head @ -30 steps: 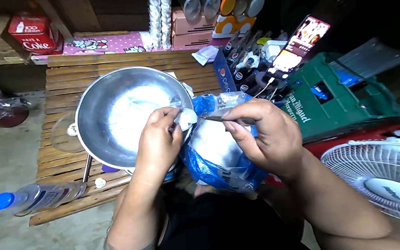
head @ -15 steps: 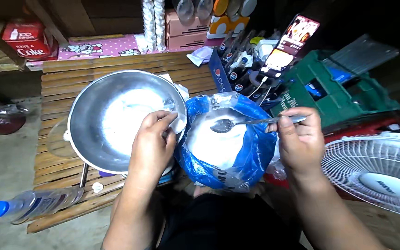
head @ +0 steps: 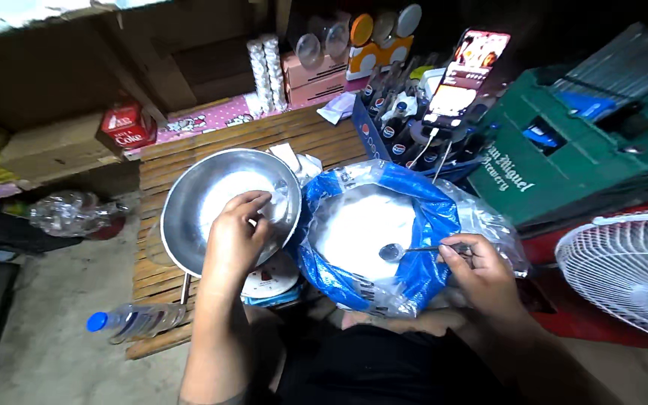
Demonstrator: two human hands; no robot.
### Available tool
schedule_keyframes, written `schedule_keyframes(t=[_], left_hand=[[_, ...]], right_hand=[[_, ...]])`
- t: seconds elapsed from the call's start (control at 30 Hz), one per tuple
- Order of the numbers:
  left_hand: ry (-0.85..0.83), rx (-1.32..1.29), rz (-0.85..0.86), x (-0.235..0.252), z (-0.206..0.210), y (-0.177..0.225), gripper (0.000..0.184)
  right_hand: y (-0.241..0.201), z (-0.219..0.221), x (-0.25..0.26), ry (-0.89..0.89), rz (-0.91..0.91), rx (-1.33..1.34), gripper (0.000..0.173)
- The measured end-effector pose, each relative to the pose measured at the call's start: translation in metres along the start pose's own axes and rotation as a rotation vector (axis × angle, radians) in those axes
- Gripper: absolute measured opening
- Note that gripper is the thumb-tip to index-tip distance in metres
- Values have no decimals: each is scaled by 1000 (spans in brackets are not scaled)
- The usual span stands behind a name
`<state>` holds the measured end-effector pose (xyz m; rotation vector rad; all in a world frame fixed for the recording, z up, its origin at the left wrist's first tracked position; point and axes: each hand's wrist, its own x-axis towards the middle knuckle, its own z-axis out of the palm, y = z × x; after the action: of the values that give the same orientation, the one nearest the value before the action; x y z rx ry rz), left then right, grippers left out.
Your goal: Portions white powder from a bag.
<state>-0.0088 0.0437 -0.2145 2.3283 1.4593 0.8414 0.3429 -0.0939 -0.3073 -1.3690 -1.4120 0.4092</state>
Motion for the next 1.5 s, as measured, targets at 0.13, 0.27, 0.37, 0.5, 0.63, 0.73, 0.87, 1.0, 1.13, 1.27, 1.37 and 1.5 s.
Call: schedule_keyframes(t=[0.13,0.27,0.37,0.5,0.63,0.73,0.87,1.0,1.13,1.27,1.37,1.5], left_hand=[[-52,62,-17,6,-40,1,35],[-108,66,-89,19,-82,-1,34],[-119,-2,-200,35,-109,-4,33],[-69,-66,-319,50,-140,-5,32],[4,-61,-356,60,-167,-1,29],[36,-35,-393,64,-180,4,27],[59,-2,-389,66,-190,5,29],[56,27,-376,65,-189,13,27],[-47,89,-296,62,-161,24,28],[-162,121,-120,53,-114,34,33],[-212,89,-1,37,-73,40,33],[-172,77,68,28,-28,34,33]], right_hand=[[5,-10,-6,69,-20,126,16],[10,-17,-12,119,-5,212,14],[15,-23,-16,127,-2,261,13],[18,-27,-19,133,27,315,12],[14,-29,-19,133,40,355,12],[14,-31,-20,136,35,357,12],[20,-33,-20,131,20,375,12],[21,-32,-22,117,38,390,13],[18,-30,-21,105,54,395,14],[12,-25,-19,106,93,358,16],[6,-22,-18,97,137,310,14],[3,-16,-17,103,146,239,15]])
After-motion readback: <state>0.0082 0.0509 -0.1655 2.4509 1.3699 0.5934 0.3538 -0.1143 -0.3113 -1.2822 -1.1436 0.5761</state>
